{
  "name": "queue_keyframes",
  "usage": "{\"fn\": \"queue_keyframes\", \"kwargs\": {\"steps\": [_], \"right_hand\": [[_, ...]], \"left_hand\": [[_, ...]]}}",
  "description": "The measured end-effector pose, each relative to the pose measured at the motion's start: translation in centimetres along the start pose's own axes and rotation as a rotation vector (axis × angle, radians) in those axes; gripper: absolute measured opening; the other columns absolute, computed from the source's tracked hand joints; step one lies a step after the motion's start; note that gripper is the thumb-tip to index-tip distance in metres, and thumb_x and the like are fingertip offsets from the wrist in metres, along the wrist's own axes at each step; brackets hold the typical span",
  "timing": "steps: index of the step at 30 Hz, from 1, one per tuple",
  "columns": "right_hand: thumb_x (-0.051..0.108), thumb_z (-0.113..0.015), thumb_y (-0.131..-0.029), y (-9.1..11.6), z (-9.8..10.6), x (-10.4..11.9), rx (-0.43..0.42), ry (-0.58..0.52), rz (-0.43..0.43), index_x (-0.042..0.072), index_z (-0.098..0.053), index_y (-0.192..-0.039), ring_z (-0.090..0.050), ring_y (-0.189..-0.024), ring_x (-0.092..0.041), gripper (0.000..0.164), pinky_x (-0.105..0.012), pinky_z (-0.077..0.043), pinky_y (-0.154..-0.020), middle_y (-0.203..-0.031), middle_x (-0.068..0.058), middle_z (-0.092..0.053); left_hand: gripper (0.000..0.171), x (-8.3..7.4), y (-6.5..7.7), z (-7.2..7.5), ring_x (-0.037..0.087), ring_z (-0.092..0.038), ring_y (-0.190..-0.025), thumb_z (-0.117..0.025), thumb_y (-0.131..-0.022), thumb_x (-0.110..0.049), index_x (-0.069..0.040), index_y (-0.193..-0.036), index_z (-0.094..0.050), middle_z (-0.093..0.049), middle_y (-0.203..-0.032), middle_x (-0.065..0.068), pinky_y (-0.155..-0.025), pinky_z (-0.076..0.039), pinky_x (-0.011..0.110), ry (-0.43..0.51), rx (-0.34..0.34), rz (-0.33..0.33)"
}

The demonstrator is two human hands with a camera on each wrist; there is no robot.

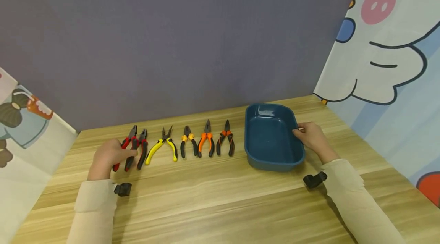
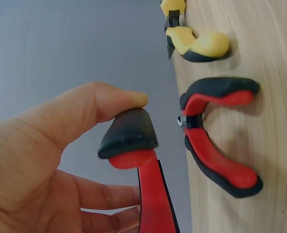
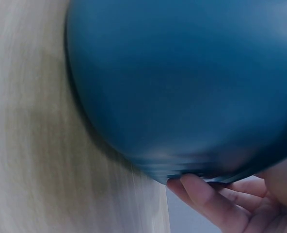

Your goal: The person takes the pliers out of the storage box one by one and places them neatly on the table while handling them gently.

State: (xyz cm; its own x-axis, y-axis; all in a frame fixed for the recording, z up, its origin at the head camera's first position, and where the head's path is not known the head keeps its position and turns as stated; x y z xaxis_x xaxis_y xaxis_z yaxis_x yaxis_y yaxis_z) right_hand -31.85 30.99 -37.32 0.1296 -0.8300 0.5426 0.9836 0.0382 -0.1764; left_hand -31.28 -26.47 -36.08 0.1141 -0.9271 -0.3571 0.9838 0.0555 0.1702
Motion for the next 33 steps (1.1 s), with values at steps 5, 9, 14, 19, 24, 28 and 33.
{"fn": "queue_keyframes", "kwargs": {"steps": [5,9,14,19,24,28,33], "right_hand": [[0.011,-0.053,-0.092,-0.1,0.0,0.0,0.003,0.001,-0.001,-0.020,-0.055,-0.114,-0.061,-0.097,-0.047,0.039,-0.052,-0.049,-0.079,-0.105,-0.035,-0.060],[0.011,-0.053,-0.092,-0.1,0.0,0.0,0.003,0.006,-0.005,-0.021,-0.054,-0.115,-0.060,-0.097,-0.047,0.039,-0.053,-0.049,-0.080,-0.105,-0.035,-0.060],[0.011,-0.053,-0.092,-0.2,-0.2,0.0,0.006,0.001,0.002,-0.020,-0.055,-0.114,-0.061,-0.097,-0.046,0.039,-0.052,-0.049,-0.080,-0.104,-0.035,-0.061],[0.010,-0.054,-0.091,-0.3,-0.1,-0.1,-0.006,0.008,0.014,-0.021,-0.056,-0.112,-0.061,-0.095,-0.046,0.037,-0.052,-0.050,-0.079,-0.103,-0.035,-0.061],[0.010,-0.053,-0.091,-0.3,-0.1,0.1,-0.004,0.009,0.013,-0.020,-0.055,-0.113,-0.061,-0.096,-0.046,0.038,-0.053,-0.049,-0.080,-0.103,-0.035,-0.061],[0.011,-0.054,-0.091,-0.3,0.0,0.0,-0.004,0.011,0.009,-0.020,-0.055,-0.113,-0.061,-0.096,-0.046,0.038,-0.052,-0.049,-0.080,-0.103,-0.034,-0.061],[0.012,-0.054,-0.092,-0.2,-0.1,-0.2,0.004,0.014,-0.002,-0.020,-0.055,-0.114,-0.061,-0.097,-0.046,0.039,-0.052,-0.049,-0.080,-0.103,-0.034,-0.062]], "left_hand": [[0.046,0.8,-0.1,0.2,0.011,-0.032,-0.043,-0.066,-0.080,-0.039,-0.015,-0.052,-0.040,-0.035,-0.046,-0.004,-0.045,-0.029,0.027,-0.011,-0.012,0.009],[0.045,1.5,-0.1,0.2,0.013,-0.034,-0.046,-0.067,-0.079,-0.040,-0.013,-0.056,-0.041,-0.036,-0.050,-0.002,-0.046,-0.031,0.028,-0.003,-0.008,0.026],[0.043,2.4,-0.2,0.0,0.016,-0.039,-0.051,-0.068,-0.078,-0.040,-0.008,-0.063,-0.044,-0.041,-0.057,0.002,-0.047,-0.034,0.029,-0.003,0.008,0.054],[0.044,3.2,-0.4,0.0,0.018,-0.040,-0.054,-0.067,-0.078,-0.042,-0.006,-0.068,-0.045,-0.042,-0.061,0.005,-0.048,-0.035,0.030,-0.012,0.013,0.061],[0.044,3.8,-0.4,0.1,0.015,-0.035,-0.051,-0.066,-0.079,-0.042,-0.011,-0.061,-0.040,-0.036,-0.055,-0.001,-0.048,-0.031,0.029,-0.025,0.016,0.062],[0.044,4.1,-0.4,0.0,0.014,-0.034,-0.051,-0.065,-0.080,-0.043,-0.012,-0.061,-0.039,-0.034,-0.053,-0.002,-0.048,-0.031,0.029,-0.019,0.028,0.070],[0.045,4.5,-0.6,0.0,0.012,-0.032,-0.049,-0.064,-0.080,-0.045,-0.014,-0.059,-0.039,-0.033,-0.052,-0.004,-0.047,-0.030,0.028,-0.017,0.035,0.077]]}}
Point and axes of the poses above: each hand's wrist, its own y-axis away from the middle knuckle, its own z-axis out of the back of the hand, x = y × z, the point moved 9 cm from there along -y, towards the middle knuckle
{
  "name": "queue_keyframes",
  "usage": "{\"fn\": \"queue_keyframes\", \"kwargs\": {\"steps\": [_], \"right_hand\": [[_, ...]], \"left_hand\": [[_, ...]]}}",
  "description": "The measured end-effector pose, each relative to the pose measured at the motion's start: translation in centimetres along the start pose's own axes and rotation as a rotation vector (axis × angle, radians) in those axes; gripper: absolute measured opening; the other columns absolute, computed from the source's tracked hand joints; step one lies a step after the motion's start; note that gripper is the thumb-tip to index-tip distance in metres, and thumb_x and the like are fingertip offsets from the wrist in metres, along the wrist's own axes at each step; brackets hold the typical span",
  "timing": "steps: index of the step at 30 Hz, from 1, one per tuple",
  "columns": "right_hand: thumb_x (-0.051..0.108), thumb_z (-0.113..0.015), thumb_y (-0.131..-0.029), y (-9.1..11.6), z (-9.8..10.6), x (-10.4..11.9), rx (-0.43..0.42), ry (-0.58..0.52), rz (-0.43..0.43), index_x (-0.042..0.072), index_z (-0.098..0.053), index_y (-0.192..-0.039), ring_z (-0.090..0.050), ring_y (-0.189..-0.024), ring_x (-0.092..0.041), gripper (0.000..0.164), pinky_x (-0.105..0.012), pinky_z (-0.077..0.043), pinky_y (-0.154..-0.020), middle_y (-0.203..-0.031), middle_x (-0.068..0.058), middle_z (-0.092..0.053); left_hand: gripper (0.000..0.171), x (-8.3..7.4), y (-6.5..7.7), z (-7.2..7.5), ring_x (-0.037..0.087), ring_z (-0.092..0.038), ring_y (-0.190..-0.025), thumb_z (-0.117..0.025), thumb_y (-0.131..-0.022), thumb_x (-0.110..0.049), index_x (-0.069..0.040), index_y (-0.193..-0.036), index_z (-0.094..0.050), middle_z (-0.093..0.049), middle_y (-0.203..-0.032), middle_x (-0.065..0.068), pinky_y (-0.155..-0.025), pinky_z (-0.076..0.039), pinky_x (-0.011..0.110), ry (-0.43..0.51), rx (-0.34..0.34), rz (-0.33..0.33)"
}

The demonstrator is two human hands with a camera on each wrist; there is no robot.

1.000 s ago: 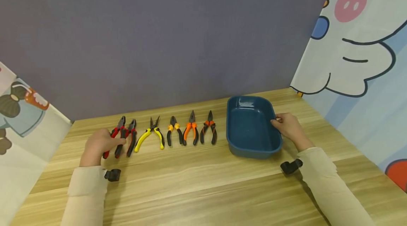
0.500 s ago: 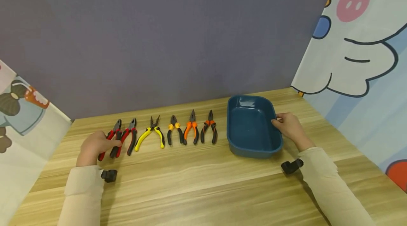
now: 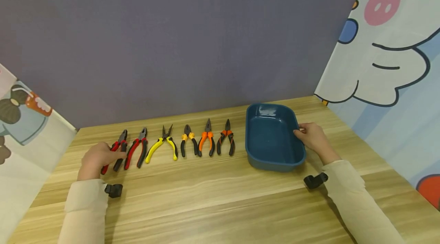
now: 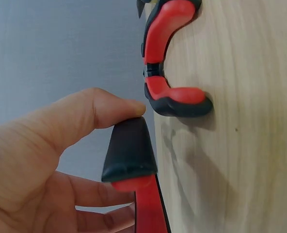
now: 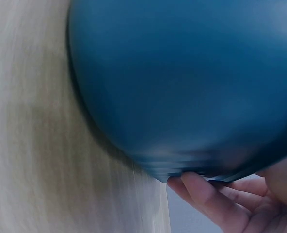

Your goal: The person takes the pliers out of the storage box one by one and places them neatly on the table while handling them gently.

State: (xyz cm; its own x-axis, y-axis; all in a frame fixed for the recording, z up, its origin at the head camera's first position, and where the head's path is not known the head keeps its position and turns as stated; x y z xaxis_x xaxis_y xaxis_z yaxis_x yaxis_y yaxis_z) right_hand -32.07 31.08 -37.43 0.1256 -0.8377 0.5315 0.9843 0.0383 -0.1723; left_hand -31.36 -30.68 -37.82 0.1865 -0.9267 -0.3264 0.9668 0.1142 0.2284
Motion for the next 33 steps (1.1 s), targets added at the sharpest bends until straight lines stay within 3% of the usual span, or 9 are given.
{"fn": "queue_keyframes", "kwargs": {"steps": [10,33], "right_hand": [[0.013,-0.055,-0.092,0.2,-0.1,-0.2,0.006,-0.005,-0.010,-0.020,-0.054,-0.115,-0.061,-0.096,-0.047,0.040,-0.052,-0.050,-0.078,-0.102,-0.034,-0.062],[0.013,-0.052,-0.093,-0.1,-0.1,-0.1,-0.002,-0.010,-0.014,-0.021,-0.052,-0.118,-0.060,-0.097,-0.047,0.042,-0.054,-0.048,-0.081,-0.104,-0.034,-0.061]], "left_hand": [[0.049,0.8,-0.6,0.2,0.023,-0.046,-0.064,-0.065,-0.080,-0.046,0.002,-0.082,-0.055,-0.048,-0.071,0.010,-0.052,-0.038,0.033,-0.022,0.001,0.023],[0.037,1.1,-1.1,-0.4,0.020,-0.045,-0.055,-0.068,-0.079,-0.037,-0.005,-0.066,-0.053,-0.047,-0.062,0.006,-0.049,-0.035,0.029,-0.011,-0.013,0.044]]}}
Point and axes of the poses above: each hand's wrist, its own y-axis away from the middle knuckle, its own z-axis out of the back of the hand, x = y × z, the point moved 9 cm from there along -y, towards the middle knuckle
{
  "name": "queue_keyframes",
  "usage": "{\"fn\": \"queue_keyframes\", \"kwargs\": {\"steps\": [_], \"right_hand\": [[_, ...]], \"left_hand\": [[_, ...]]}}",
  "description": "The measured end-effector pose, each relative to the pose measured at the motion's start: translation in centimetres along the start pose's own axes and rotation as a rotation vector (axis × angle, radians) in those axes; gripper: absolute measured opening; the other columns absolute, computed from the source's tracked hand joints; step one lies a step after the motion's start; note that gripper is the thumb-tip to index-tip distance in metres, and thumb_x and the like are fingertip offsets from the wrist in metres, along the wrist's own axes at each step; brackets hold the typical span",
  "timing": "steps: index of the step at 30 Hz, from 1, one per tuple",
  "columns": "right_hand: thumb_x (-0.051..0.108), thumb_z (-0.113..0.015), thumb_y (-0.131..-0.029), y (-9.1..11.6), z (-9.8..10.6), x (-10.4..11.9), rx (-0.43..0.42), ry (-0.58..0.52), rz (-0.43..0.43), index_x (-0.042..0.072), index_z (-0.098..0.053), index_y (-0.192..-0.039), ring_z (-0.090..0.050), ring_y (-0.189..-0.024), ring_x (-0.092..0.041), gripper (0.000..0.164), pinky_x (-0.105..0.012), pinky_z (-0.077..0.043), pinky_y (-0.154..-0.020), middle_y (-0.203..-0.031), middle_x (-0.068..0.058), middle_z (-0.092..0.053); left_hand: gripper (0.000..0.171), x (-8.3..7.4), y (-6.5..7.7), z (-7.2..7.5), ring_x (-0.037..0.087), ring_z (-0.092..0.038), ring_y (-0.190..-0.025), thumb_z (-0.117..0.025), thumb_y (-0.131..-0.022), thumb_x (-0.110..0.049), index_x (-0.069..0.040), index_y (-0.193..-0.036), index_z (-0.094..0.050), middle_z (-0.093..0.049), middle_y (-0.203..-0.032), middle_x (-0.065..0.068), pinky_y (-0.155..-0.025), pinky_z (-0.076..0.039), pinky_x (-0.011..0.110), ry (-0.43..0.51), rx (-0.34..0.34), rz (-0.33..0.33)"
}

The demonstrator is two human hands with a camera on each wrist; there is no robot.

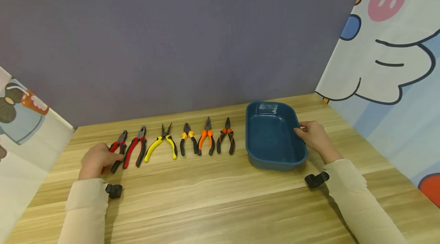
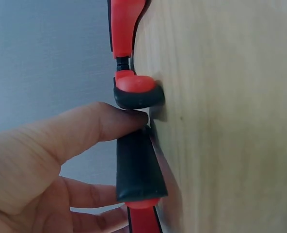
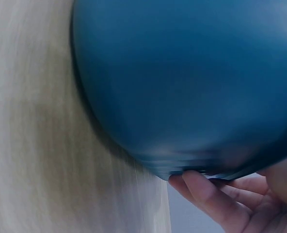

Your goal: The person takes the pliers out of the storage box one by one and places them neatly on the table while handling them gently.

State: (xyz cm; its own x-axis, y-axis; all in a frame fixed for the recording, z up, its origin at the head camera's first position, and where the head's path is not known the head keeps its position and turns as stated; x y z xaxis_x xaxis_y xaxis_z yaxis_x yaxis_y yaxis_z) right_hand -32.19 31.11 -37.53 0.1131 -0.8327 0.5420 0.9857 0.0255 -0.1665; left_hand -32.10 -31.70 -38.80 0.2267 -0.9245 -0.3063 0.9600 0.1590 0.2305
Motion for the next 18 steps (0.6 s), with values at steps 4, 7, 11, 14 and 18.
{"fn": "queue_keyframes", "kwargs": {"steps": [4,7,11,14,18], "right_hand": [[0.013,-0.053,-0.092,-0.09,0.07,-0.06,-0.002,0.005,0.006,-0.021,-0.052,-0.117,-0.060,-0.097,-0.047,0.042,-0.054,-0.048,-0.081,-0.103,-0.034,-0.062],[0.014,-0.053,-0.092,-0.14,0.14,0.01,-0.003,0.008,0.011,-0.021,-0.052,-0.117,-0.061,-0.096,-0.047,0.042,-0.054,-0.048,-0.081,-0.102,-0.034,-0.062],[0.013,-0.053,-0.092,-0.15,0.06,0.11,0.000,0.010,0.013,-0.021,-0.053,-0.117,-0.061,-0.097,-0.047,0.042,-0.053,-0.048,-0.081,-0.103,-0.034,-0.061],[0.013,-0.053,-0.093,-0.14,-0.07,0.04,0.006,0.008,0.010,-0.020,-0.053,-0.117,-0.060,-0.098,-0.047,0.042,-0.054,-0.048,-0.081,-0.105,-0.035,-0.061],[0.014,-0.052,-0.093,-0.20,-0.23,-0.12,0.014,-0.002,0.011,-0.020,-0.053,-0.117,-0.060,-0.097,-0.047,0.042,-0.053,-0.049,-0.080,-0.105,-0.034,-0.061]], "left_hand": [[0.036,0.13,0.04,-0.16,0.019,-0.045,-0.053,-0.068,-0.080,-0.035,-0.006,-0.066,-0.052,-0.048,-0.059,0.005,-0.049,-0.036,0.029,0.018,0.010,0.000],[0.034,0.14,0.05,-0.25,0.019,-0.045,-0.052,-0.067,-0.079,-0.034,-0.005,-0.067,-0.052,-0.048,-0.058,0.005,-0.049,-0.036,0.029,0.034,0.015,-0.006],[0.037,0.17,0.11,-0.21,0.020,-0.045,-0.054,-0.067,-0.079,-0.037,-0.002,-0.072,-0.057,-0.049,-0.062,0.007,-0.050,-0.036,0.030,0.045,0.011,-0.006],[0.043,0.25,0.15,-0.26,0.021,-0.045,-0.058,-0.065,-0.080,-0.042,0.000,-0.078,-0.059,-0.049,-0.066,0.008,-0.051,-0.035,0.031,0.043,0.019,0.001],[0.044,0.33,0.12,-0.47,0.020,-0.044,-0.057,-0.059,-0.084,-0.045,-0.002,-0.075,-0.058,-0.047,-0.063,0.006,-0.051,-0.034,0.030,0.042,0.026,-0.004]]}}
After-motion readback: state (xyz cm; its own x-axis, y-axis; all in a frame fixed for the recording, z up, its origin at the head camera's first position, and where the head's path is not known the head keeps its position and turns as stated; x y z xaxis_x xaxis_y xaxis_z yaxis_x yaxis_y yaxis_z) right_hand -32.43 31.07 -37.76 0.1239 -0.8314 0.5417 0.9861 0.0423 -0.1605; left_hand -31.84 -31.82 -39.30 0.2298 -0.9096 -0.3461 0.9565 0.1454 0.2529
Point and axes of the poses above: each hand's wrist, its own y-axis away from the middle knuckle, its own z-axis out of the back of the hand, x = y × z, the point moved 9 cm from there along -y, towards the middle knuckle
